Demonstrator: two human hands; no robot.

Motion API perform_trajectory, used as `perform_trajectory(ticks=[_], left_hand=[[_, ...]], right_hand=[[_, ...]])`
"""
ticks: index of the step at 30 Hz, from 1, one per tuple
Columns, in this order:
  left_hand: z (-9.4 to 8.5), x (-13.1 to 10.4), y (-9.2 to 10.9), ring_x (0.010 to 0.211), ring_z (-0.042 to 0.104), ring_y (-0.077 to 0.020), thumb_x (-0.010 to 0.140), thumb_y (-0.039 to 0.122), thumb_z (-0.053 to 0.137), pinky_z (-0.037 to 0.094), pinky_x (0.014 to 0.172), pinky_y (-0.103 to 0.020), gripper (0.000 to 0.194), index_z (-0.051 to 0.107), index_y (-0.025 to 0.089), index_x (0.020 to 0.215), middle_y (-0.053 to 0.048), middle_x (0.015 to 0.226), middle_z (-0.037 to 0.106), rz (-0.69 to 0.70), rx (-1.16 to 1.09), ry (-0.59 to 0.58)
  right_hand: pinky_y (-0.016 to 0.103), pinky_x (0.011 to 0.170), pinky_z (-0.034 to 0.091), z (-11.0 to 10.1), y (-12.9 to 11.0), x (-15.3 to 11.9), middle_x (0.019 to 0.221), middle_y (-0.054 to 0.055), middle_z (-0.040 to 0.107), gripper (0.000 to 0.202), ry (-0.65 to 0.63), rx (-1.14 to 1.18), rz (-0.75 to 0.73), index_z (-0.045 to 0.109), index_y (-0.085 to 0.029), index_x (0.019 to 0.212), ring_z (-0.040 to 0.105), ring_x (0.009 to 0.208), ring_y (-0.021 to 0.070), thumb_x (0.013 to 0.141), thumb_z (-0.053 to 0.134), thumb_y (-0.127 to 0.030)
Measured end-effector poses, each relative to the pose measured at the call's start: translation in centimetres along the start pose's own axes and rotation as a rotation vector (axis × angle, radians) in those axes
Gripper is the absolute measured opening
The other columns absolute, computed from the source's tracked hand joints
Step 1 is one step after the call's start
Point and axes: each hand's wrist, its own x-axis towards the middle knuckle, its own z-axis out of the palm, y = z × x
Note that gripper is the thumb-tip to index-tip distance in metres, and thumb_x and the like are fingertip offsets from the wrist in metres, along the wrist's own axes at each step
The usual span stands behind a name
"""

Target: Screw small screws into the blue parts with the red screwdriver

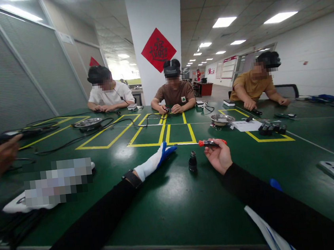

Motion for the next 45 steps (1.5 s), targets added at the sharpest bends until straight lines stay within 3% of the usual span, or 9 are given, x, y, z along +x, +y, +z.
perform_trajectory(ticks=[5, 13, 19, 23, 29, 33, 36, 40, 45], left_hand=[[1.4, 1.1, 0.5, 0.110, 0.057, -0.0215, 0.091, 0.034, 0.051, 0.049, 0.091, -0.038, 0.030, 0.057, 0.021, 0.118, -0.009, 0.123, 0.057, 0.020, 0.040, 0.111], [1.5, -0.7, 1.9, 0.126, 0.047, -0.0227, 0.091, 0.045, 0.040, 0.029, 0.113, -0.037, 0.044, 0.062, 0.019, 0.119, -0.005, 0.136, 0.053, 0.167, 0.176, 0.369], [1.7, -1.4, 2.6, 0.126, 0.046, -0.0254, 0.088, 0.041, 0.048, 0.035, 0.108, -0.037, 0.035, 0.073, 0.016, 0.086, -0.009, 0.131, 0.056, 0.290, 0.218, 0.310], [1.5, -1.4, 2.4, 0.121, 0.050, -0.0241, 0.088, 0.038, 0.046, 0.040, 0.104, -0.035, 0.035, 0.072, 0.015, 0.089, -0.009, 0.133, 0.053, 0.275, 0.161, 0.401], [1.2, -0.7, 1.1, 0.109, 0.059, -0.0229, 0.084, 0.038, 0.054, 0.045, 0.098, -0.036, 0.030, 0.070, 0.015, 0.094, -0.010, 0.129, 0.056, 0.275, 0.042, 0.498], [1.2, -0.8, 1.0, 0.106, 0.060, -0.0228, 0.078, 0.036, 0.063, 0.045, 0.099, -0.037, 0.029, 0.069, 0.014, 0.096, -0.010, 0.125, 0.059, 0.291, 0.032, 0.507], [1.3, -1.2, 1.5, 0.107, 0.060, -0.0231, 0.076, 0.035, 0.066, 0.043, 0.101, -0.038, 0.025, 0.069, 0.015, 0.091, -0.010, 0.117, 0.063, 0.314, 0.093, 0.525], [1.7, -1.7, 2.7, 0.106, 0.060, -0.0230, 0.078, 0.034, 0.065, 0.043, 0.100, -0.038, 0.018, 0.070, 0.018, 0.082, -0.008, 0.108, 0.067, 0.390, 0.240, 0.503], [2.2, -2.1, 3.5, 0.101, 0.061, -0.0188, 0.084, 0.034, 0.062, 0.036, 0.107, -0.041, 0.015, 0.072, 0.023, 0.087, -0.003, 0.098, 0.071, 0.656, 0.523, 0.380]], right_hand=[[0.022, 0.047, 0.050, 0.1, 0.1, -0.2, 0.070, -0.002, 0.067, 0.004, 0.013, 0.018, -0.031, 0.058, -0.021, 0.072, 0.057, 0.050, 0.0097, 0.074, 0.061, -0.024], [0.022, 0.047, 0.050, 0.0, 0.0, -0.2, 0.069, -0.002, 0.067, 0.003, -0.009, -0.003, -0.033, 0.059, -0.020, 0.072, 0.058, 0.051, 0.0097, 0.074, 0.061, -0.022], [0.022, 0.048, 0.051, 0.2, 0.0, -0.3, 0.071, -0.001, 0.068, 0.004, -0.040, -0.028, -0.026, 0.059, -0.020, 0.073, 0.059, 0.051, 0.0101, 0.075, 0.061, -0.023], [0.025, 0.062, 0.056, 0.5, -0.4, -0.3, 0.083, 0.000, 0.071, 0.016, -0.084, -0.065, -0.079, 0.061, -0.022, 0.084, 0.067, 0.068, 0.0139, 0.070, 0.067, -0.018], [0.038, 0.096, 0.044, 0.2, -1.0, -0.1, 0.108, 0.002, 0.064, 0.028, -0.482, -0.954, -0.470, 0.063, -0.022, 0.077, 0.061, 0.104, 0.0194, 0.061, 0.058, 0.002], [0.040, 0.101, 0.038, -0.2, -1.8, 0.1, 0.110, 0.005, 0.060, 0.034, -0.779, -1.362, -0.458, 0.063, -0.020, 0.071, 0.055, 0.113, 0.0235, 0.055, 0.051, 0.007], [0.040, 0.099, 0.038, -0.3, -2.6, -0.1, 0.115, 0.007, 0.056, 0.029, -0.878, -1.576, -0.434, 0.063, -0.020, 0.080, 0.053, 0.114, 0.0249, 0.060, 0.059, 0.000], [0.038, 0.092, 0.041, -0.2, -2.9, -0.3, 0.108, 0.006, 0.058, 0.022, -0.797, -1.652, -0.408, 0.064, -0.023, 0.093, 0.057, 0.099, 0.0234, 0.071, 0.068, -0.022], [0.040, 0.088, 0.041, 0.6, -2.0, -1.0, 0.099, 0.007, 0.061, 0.014, -0.560, -1.543, -0.724, 0.063, -0.022, 0.097, 0.055, 0.095, 0.0241, 0.084, 0.057, -0.025]])
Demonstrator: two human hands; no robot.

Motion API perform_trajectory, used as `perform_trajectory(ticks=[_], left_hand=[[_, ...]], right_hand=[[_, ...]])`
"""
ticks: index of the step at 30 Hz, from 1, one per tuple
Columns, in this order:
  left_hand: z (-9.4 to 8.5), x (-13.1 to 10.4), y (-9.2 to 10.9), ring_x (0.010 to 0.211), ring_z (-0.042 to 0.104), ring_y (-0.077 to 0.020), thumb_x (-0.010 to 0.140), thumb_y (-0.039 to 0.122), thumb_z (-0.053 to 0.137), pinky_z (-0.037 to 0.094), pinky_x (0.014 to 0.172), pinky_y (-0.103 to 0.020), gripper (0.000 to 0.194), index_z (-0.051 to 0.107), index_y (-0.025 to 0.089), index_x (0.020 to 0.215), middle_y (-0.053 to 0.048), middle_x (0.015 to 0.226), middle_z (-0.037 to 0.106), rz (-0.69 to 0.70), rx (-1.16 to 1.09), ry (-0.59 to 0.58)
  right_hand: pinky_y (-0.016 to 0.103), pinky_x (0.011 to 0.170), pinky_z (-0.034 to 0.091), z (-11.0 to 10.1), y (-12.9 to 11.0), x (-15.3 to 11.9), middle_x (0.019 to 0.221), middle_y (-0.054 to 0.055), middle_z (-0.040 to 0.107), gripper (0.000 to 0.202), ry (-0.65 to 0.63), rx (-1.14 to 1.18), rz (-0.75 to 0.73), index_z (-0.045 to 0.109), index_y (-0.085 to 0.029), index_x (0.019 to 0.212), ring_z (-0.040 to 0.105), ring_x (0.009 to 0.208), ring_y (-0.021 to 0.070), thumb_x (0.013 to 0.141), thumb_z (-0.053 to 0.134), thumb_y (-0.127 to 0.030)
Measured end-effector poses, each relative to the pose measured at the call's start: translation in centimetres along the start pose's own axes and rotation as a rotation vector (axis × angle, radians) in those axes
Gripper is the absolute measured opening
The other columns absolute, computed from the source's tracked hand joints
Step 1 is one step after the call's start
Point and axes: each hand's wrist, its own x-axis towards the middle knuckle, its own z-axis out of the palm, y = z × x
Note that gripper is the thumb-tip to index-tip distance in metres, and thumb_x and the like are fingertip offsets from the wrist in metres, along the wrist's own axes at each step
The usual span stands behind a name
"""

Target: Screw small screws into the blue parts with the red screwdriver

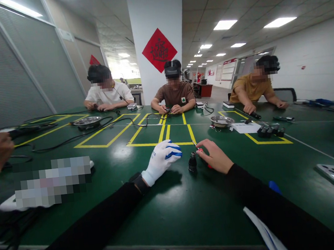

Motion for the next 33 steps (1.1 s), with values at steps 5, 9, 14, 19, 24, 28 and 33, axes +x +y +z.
perform_trajectory(ticks=[5, 9, 14, 19, 24, 28, 33], left_hand=[[0.7, -0.2, 1.1, 0.096, 0.063, -0.0161, 0.084, 0.033, 0.062, 0.036, 0.106, -0.041, 0.013, 0.070, 0.022, 0.084, -0.001, 0.096, 0.071, 0.207, 0.005, -0.040], [1.1, -0.1, 2.7, 0.091, 0.064, -0.0177, 0.089, 0.033, 0.053, 0.045, 0.096, -0.035, 0.025, 0.070, 0.017, 0.079, -0.004, 0.086, 0.072, 0.019, -0.171, -0.004], [0.9, -0.1, 3.6, 0.086, 0.064, -0.0188, 0.091, 0.033, 0.045, 0.043, 0.098, -0.037, 0.034, 0.068, 0.016, 0.073, -0.004, 0.077, 0.070, -0.002, -0.305, -0.052], [1.3, -0.5, 3.1, 0.086, 0.064, -0.0186, 0.089, 0.035, 0.051, 0.042, 0.101, -0.040, 0.028, 0.068, 0.016, 0.078, -0.005, 0.081, 0.071, 0.067, -0.302, -0.079], [1.7, -0.9, 2.7, 0.095, 0.063, -0.0222, 0.082, 0.043, 0.060, 0.046, 0.094, -0.040, 0.028, 0.068, 0.017, 0.078, -0.007, 0.086, 0.070, 0.103, -0.300, -0.045], [1.6, -0.8, 3.1, 0.088, 0.063, -0.0213, 0.082, 0.044, 0.061, 0.050, 0.085, -0.035, 0.032, 0.066, 0.014, 0.071, -0.008, 0.081, 0.067, 0.090, -0.432, -0.107], [1.6, -0.7, 3.4, 0.084, 0.062, -0.0217, 0.082, 0.051, 0.057, 0.050, 0.081, -0.035, 0.042, 0.064, 0.013, 0.067, -0.009, 0.080, 0.065, 0.079, -0.537, -0.145]], right_hand=[[0.038, 0.083, 0.045, 0.4, -2.6, -0.2, 0.092, 0.007, 0.063, 0.010, 0.096, 0.031, -0.326, 0.062, -0.020, 0.093, 0.056, 0.090, 0.0212, 0.087, 0.055, -0.018], [0.036, 0.080, 0.046, 0.7, -4.0, -0.4, 0.089, 0.006, 0.065, 0.011, 0.089, 0.028, -0.462, 0.065, -0.021, 0.093, 0.057, 0.087, 0.0198, 0.087, 0.056, -0.016], [0.035, 0.076, 0.047, 1.1, -4.1, -0.6, 0.084, 0.005, 0.066, 0.008, 0.133, 0.143, -0.397, 0.068, -0.021, 0.090, 0.058, 0.083, 0.0183, 0.085, 0.062, -0.019], [0.036, 0.077, 0.047, 1.6, -4.0, -0.8, 0.083, 0.005, 0.067, 0.003, 0.108, 0.239, -0.369, 0.070, -0.020, 0.083, 0.058, 0.083, 0.0185, 0.080, 0.068, -0.018], [0.035, 0.076, 0.049, 1.9, -4.5, -1.0, 0.084, 0.005, 0.068, 0.005, 0.080, 0.334, -0.401, 0.070, -0.020, 0.082, 0.060, 0.083, 0.0184, 0.078, 0.070, -0.017], [0.034, 0.073, 0.050, 2.1, -4.7, -1.1, 0.082, 0.005, 0.068, 0.005, 0.088, 0.361, -0.410, 0.070, -0.020, 0.082, 0.061, 0.081, 0.0180, 0.077, 0.071, -0.018], [0.032, 0.071, 0.049, 2.2, -4.8, -1.3, 0.079, 0.005, 0.068, 0.005, 0.117, 0.340, -0.466, 0.070, -0.020, 0.083, 0.060, 0.078, 0.0173, 0.079, 0.070, -0.018]])
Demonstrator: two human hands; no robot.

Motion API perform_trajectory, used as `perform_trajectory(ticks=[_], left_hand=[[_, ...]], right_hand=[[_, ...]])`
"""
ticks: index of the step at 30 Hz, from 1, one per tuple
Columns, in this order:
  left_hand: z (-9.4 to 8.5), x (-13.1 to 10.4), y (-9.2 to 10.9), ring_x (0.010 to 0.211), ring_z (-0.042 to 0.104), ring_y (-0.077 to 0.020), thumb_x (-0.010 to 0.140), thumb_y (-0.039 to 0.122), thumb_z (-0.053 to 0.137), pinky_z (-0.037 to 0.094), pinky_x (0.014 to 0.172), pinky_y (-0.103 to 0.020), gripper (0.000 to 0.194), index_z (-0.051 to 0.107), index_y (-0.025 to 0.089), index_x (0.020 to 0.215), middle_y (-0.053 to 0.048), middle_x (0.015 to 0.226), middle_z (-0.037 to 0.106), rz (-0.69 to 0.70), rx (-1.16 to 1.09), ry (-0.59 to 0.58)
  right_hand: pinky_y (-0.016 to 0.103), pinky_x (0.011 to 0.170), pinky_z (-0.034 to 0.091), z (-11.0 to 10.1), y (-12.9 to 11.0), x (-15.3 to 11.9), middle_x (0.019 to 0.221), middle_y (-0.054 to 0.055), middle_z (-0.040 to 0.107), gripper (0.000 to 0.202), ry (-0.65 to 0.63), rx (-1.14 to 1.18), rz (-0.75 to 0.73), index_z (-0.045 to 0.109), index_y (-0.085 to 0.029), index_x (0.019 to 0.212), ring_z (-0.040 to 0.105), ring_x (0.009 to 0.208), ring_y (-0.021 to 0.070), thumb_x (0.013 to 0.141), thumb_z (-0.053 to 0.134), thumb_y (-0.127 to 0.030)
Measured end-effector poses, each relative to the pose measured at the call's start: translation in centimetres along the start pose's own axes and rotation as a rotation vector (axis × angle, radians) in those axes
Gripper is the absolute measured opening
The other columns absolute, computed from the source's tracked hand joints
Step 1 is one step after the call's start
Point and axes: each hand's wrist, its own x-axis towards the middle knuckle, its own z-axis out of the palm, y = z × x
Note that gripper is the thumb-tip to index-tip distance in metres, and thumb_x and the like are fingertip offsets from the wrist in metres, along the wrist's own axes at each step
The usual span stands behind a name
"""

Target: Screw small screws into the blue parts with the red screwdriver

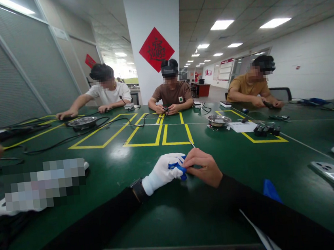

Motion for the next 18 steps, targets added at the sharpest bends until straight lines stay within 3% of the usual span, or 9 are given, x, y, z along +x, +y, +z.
perform_trajectory(ticks=[5, 8, 11, 13, 16, 18], left_hand=[[0.2, 0.2, 0.5, 0.077, 0.061, -0.0200, 0.083, 0.052, 0.055, 0.050, 0.080, -0.035, 0.042, 0.061, 0.015, 0.064, -0.006, 0.072, 0.063, -0.012, -0.008, 0.050], [0.4, 0.4, 1.0, 0.077, 0.062, -0.0197, 0.089, 0.049, 0.046, 0.049, 0.087, -0.039, 0.044, 0.062, 0.015, 0.065, -0.006, 0.072, 0.064, -0.008, 0.105, 0.130], [0.7, 0.5, 1.2, 0.096, 0.061, -0.0209, 0.094, 0.037, 0.037, 0.043, 0.099, -0.041, 0.036, 0.067, 0.016, 0.091, -0.009, 0.097, 0.067, -0.046, 0.252, 0.245], [1.2, 0.4, 1.0, 0.118, 0.052, -0.0235, 0.090, 0.035, 0.047, 0.037, 0.106, -0.043, 0.033, 0.060, 0.018, 0.116, -0.011, 0.123, 0.059, -0.096, 0.345, 0.280], [2.2, 0.5, 0.2, 0.133, 0.037, -0.0292, 0.072, 0.038, 0.071, 0.029, 0.112, -0.047, 0.077, 0.038, 0.017, 0.139, -0.015, 0.143, 0.041, -0.171, 0.445, 0.176], [2.7, 0.7, -0.6, 0.131, 0.040, -0.0295, 0.067, 0.036, 0.075, 0.031, 0.111, -0.046, 0.087, 0.034, 0.016, 0.142, -0.015, 0.142, 0.043, -0.181, 0.428, 0.050]], right_hand=[[0.031, 0.070, 0.048, 0.1, -0.7, 0.4, 0.079, 0.004, 0.064, 0.001, -0.042, -0.024, 0.036, 0.066, -0.020, 0.081, 0.058, 0.078, 0.0171, 0.082, 0.065, -0.020], [0.030, 0.068, 0.047, -0.1, -0.9, 1.0, 0.079, 0.003, 0.061, 0.004, -0.033, -0.036, 0.084, 0.062, -0.019, 0.080, 0.057, 0.076, 0.0166, 0.083, 0.065, -0.022], [0.029, 0.065, 0.045, -0.9, -0.6, 1.4, 0.078, 0.001, 0.059, 0.007, 0.126, -0.096, 0.175, 0.060, -0.020, 0.079, 0.055, 0.071, 0.0150, 0.083, 0.065, -0.022], [0.029, 0.065, 0.045, -1.6, -0.3, 1.6, 0.078, 0.001, 0.059, 0.007, 0.243, -0.163, 0.223, 0.059, -0.020, 0.079, 0.055, 0.071, 0.0148, 0.083, 0.064, -0.022], [0.029, 0.067, 0.045, -2.5, 0.5, 1.4, 0.078, 0.001, 0.059, 0.006, 0.262, -0.229, 0.240, 0.060, -0.020, 0.080, 0.055, 0.071, 0.0154, 0.084, 0.062, -0.021], [0.029, 0.067, 0.045, -2.7, 1.1, 1.2, 0.077, 0.002, 0.059, 0.005, 0.150, -0.242, 0.225, 0.061, -0.020, 0.080, 0.055, 0.070, 0.0156, 0.084, 0.062, -0.022]])
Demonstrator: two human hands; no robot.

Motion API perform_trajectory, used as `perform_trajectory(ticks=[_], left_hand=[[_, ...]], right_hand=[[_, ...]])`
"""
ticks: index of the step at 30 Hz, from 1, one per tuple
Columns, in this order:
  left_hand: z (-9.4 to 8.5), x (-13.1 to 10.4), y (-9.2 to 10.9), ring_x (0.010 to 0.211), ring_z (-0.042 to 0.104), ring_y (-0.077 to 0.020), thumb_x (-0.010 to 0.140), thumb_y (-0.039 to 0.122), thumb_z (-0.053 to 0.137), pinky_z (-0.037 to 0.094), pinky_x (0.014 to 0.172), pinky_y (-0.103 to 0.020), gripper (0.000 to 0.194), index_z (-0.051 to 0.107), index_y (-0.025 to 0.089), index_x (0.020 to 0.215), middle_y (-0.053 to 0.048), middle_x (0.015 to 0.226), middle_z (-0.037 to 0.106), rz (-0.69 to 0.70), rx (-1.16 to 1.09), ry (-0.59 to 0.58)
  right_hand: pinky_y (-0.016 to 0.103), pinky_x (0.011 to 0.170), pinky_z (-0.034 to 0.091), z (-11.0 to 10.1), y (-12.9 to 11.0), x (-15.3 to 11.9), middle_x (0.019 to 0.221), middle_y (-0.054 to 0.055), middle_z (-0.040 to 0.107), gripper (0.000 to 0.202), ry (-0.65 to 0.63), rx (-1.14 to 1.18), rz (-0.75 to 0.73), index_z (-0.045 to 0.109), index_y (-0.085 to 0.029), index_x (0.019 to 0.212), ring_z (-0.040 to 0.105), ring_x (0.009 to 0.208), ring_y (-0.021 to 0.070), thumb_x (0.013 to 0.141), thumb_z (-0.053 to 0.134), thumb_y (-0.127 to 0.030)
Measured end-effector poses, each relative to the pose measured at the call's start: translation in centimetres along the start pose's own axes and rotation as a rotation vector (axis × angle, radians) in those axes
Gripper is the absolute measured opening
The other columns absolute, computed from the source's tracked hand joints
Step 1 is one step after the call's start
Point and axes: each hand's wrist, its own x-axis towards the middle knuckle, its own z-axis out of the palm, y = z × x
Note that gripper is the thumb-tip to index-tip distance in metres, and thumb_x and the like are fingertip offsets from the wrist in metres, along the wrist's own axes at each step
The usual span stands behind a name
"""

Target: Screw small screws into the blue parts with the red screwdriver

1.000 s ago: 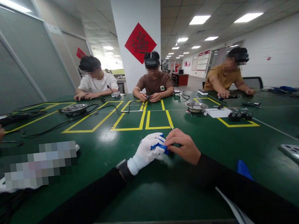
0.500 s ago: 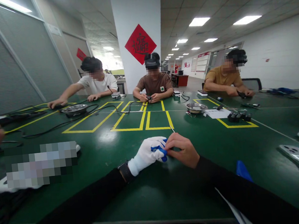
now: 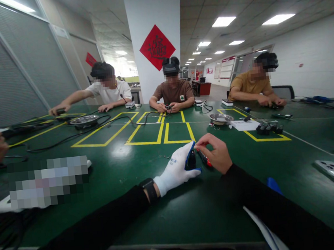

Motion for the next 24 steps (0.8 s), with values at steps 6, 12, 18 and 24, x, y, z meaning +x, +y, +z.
perform_trajectory(ticks=[6, 12, 18, 24], left_hand=[[-0.2, 0.5, -1.5, 0.124, 0.049, -0.0283, 0.069, 0.027, 0.074, 0.037, 0.107, -0.044, 0.074, 0.043, 0.020, 0.136, -0.010, 0.134, 0.053, -0.094, -0.083, -0.035], [-0.9, -0.4, -2.5, 0.124, 0.051, -0.0253, 0.071, 0.024, 0.070, 0.039, 0.108, -0.041, 0.076, 0.039, 0.020, 0.140, -0.008, 0.136, 0.052, -0.218, -0.139, -0.052], [-0.5, -0.4, -2.3, 0.126, 0.049, -0.0248, 0.073, 0.022, 0.067, 0.038, 0.109, -0.040, 0.074, 0.038, 0.020, 0.141, -0.008, 0.137, 0.052, -0.182, -0.155, -0.065], [-0.4, -0.5, -2.6, 0.127, 0.048, -0.0241, 0.073, 0.023, 0.067, 0.036, 0.110, -0.040, 0.073, 0.039, 0.021, 0.140, -0.007, 0.138, 0.051, -0.164, -0.147, -0.061]], right_hand=[[0.031, 0.074, 0.046, 0.3, 0.7, -0.4, 0.083, 0.004, 0.062, 0.006, -0.338, -0.094, -0.112, 0.062, -0.020, 0.081, 0.058, 0.081, 0.0178, 0.086, 0.060, -0.021], [0.030, 0.074, 0.045, 0.0, 1.4, -0.4, 0.086, 0.006, 0.065, 0.010, -0.505, -0.345, -0.252, 0.063, -0.019, 0.083, 0.059, 0.082, 0.0185, 0.088, 0.057, -0.024], [0.030, 0.071, 0.040, 0.5, 1.7, -0.7, 0.085, 0.006, 0.066, 0.014, -0.532, -0.466, -0.332, 0.064, -0.018, 0.085, 0.058, 0.078, 0.0174, 0.090, 0.054, -0.025], [0.029, 0.064, 0.036, 0.5, 1.3, -0.5, 0.082, 0.005, 0.066, 0.014, -0.544, -0.488, -0.414, 0.066, -0.017, 0.084, 0.057, 0.072, 0.0158, 0.090, 0.053, -0.020]])
